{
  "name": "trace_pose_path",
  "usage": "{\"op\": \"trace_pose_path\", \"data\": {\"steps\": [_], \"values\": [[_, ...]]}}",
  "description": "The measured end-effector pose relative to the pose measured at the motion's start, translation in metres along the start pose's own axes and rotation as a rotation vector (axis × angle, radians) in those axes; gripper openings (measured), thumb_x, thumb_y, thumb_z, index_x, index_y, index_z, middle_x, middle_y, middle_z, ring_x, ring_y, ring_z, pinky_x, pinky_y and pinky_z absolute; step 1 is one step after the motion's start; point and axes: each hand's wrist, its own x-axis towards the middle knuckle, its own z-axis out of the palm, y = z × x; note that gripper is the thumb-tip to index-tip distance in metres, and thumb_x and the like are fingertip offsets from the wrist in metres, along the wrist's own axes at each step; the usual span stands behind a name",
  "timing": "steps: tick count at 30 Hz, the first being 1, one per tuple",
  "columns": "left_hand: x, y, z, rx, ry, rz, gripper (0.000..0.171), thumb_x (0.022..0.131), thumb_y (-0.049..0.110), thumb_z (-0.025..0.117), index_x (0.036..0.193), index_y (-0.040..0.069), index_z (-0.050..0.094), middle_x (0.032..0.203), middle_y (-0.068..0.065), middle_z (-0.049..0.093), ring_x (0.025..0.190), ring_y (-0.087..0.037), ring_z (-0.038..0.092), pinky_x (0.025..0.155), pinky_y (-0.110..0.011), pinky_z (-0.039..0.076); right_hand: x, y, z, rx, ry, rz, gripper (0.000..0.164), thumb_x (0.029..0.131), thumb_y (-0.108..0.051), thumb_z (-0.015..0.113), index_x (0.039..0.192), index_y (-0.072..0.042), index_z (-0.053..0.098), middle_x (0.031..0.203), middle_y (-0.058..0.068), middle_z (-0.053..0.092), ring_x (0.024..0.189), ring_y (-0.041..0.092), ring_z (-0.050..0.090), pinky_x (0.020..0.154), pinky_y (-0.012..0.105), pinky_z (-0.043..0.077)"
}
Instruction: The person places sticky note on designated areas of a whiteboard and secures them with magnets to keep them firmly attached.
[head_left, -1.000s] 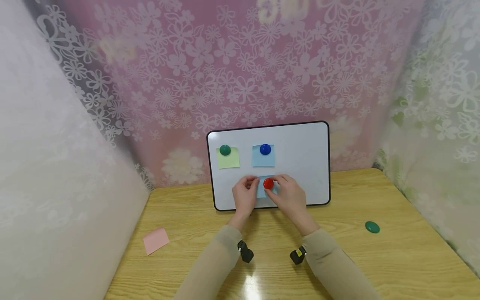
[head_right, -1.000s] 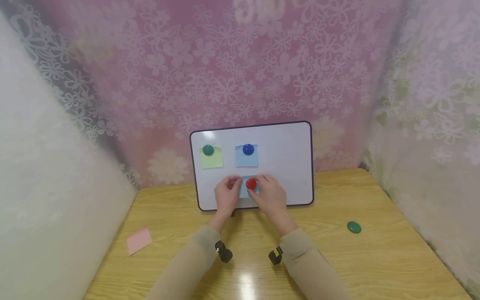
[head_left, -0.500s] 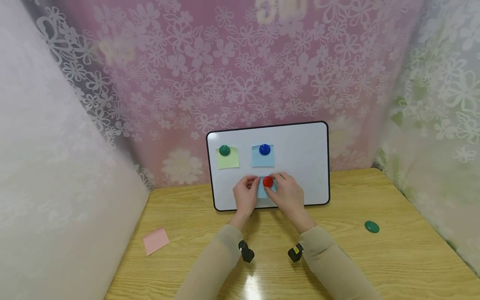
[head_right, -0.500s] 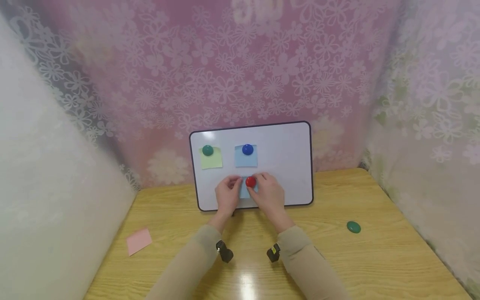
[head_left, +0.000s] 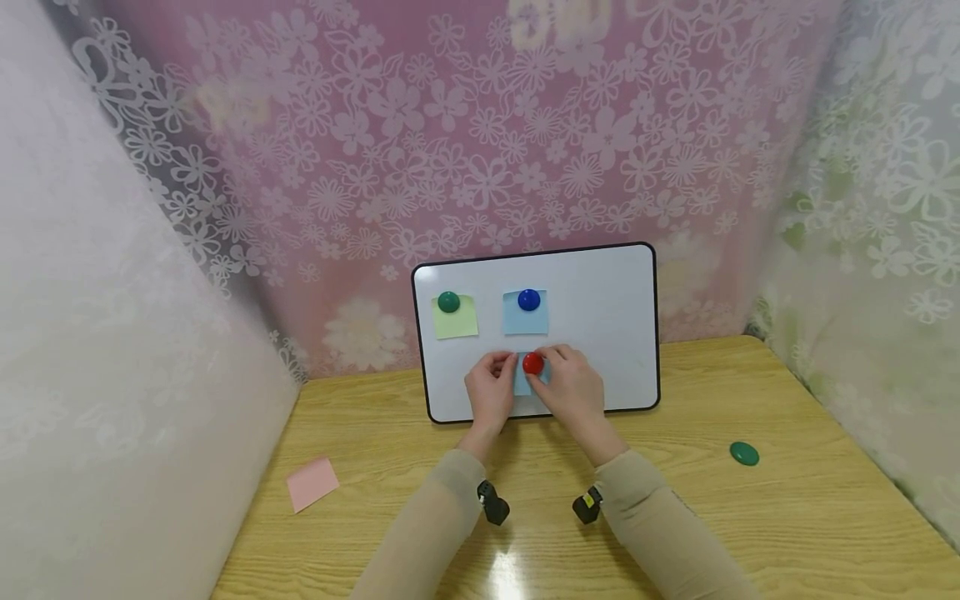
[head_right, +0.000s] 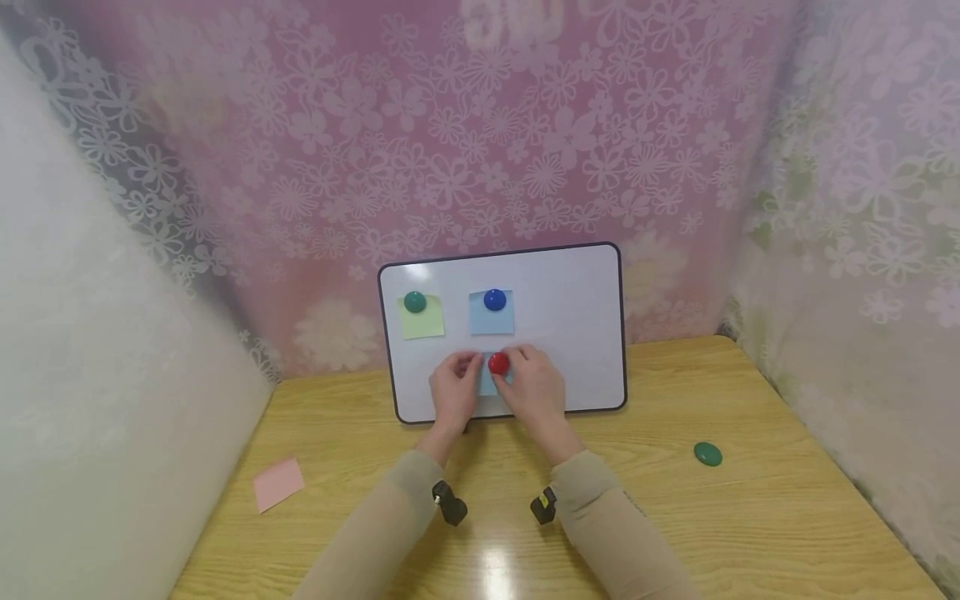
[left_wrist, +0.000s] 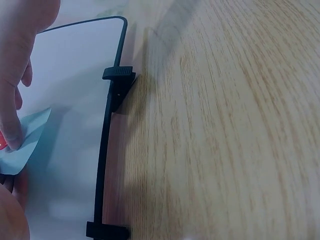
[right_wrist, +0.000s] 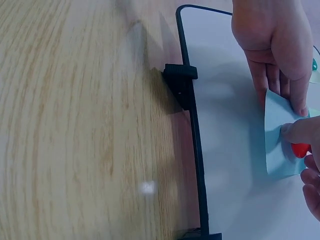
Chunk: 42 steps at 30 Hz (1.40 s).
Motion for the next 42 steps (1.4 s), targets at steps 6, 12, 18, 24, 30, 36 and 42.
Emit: {"op": "trace_pose_path", "data": {"steps": [6, 12, 18, 24, 30, 36, 42], "values": [[0.0001, -0.0003, 0.0006, 0.000, 0.005, 0.000, 0.011, 0.102, 0.019, 0.077, 0.104, 0.010, 0.082, 0.085, -0.001, 0.077, 0.074, -0.010, 0.065, 0.067, -0.025, 0.053, 0.0016, 0.0001, 0.0002, -0.009, 0.008, 0.000, 0.039, 0.088, -0.028, 0.091, 0.119, -0.007, 0.078, 0.116, 0.012, 0.073, 0.106, 0.032, 0.070, 0.078, 0.047, 0.063], [0.0001, -0.0004, 0.0009, -0.006, 0.005, -0.005, 0.011, 0.102, 0.019, 0.077, 0.103, 0.010, 0.082, 0.084, 0.002, 0.077, 0.074, -0.009, 0.064, 0.067, -0.025, 0.054, 0.0018, 0.0002, 0.0012, -0.025, 0.015, -0.012, 0.038, 0.088, -0.028, 0.091, 0.118, -0.007, 0.078, 0.115, 0.012, 0.073, 0.104, 0.032, 0.070, 0.076, 0.047, 0.063], [0.0002, -0.0014, 0.0003, -0.005, -0.004, -0.010, 0.011, 0.103, 0.020, 0.076, 0.104, 0.010, 0.082, 0.084, 0.003, 0.077, 0.074, -0.010, 0.065, 0.067, -0.026, 0.054, 0.0016, -0.0011, 0.0023, -0.040, 0.023, -0.020, 0.040, 0.087, -0.028, 0.092, 0.118, -0.007, 0.079, 0.114, 0.012, 0.073, 0.102, 0.033, 0.070, 0.074, 0.047, 0.063], [0.0002, -0.0028, -0.0006, -0.009, 0.001, 0.000, 0.011, 0.103, 0.020, 0.077, 0.104, 0.010, 0.082, 0.085, 0.002, 0.077, 0.074, -0.010, 0.066, 0.067, -0.026, 0.054, 0.0023, -0.0027, 0.0020, -0.045, 0.010, -0.013, 0.040, 0.088, -0.028, 0.091, 0.119, -0.007, 0.079, 0.115, 0.012, 0.074, 0.103, 0.033, 0.070, 0.076, 0.048, 0.063], [0.0011, -0.0038, -0.0004, -0.001, 0.005, 0.008, 0.012, 0.103, 0.020, 0.077, 0.104, 0.010, 0.082, 0.084, 0.002, 0.077, 0.074, -0.010, 0.065, 0.067, -0.026, 0.055, 0.0027, -0.0022, 0.0028, -0.050, 0.004, -0.005, 0.039, 0.088, -0.027, 0.091, 0.119, -0.007, 0.079, 0.114, 0.012, 0.074, 0.102, 0.033, 0.070, 0.077, 0.047, 0.063], [0.0015, -0.0020, -0.0010, -0.010, 0.006, 0.007, 0.012, 0.103, 0.020, 0.077, 0.104, 0.010, 0.082, 0.084, 0.002, 0.076, 0.074, -0.010, 0.066, 0.067, -0.026, 0.055, 0.0036, -0.0017, 0.0043, -0.044, 0.015, -0.007, 0.040, 0.088, -0.027, 0.092, 0.119, -0.007, 0.079, 0.115, 0.012, 0.074, 0.102, 0.033, 0.069, 0.074, 0.048, 0.063], [0.0019, -0.0012, -0.0008, -0.013, 0.006, -0.002, 0.011, 0.102, 0.020, 0.077, 0.103, 0.010, 0.082, 0.084, 0.002, 0.077, 0.073, -0.010, 0.066, 0.067, -0.025, 0.054, 0.0035, -0.0023, 0.0057, -0.050, 0.029, -0.012, 0.040, 0.087, -0.027, 0.092, 0.120, -0.008, 0.079, 0.114, 0.012, 0.074, 0.102, 0.032, 0.069, 0.075, 0.048, 0.063]]}}
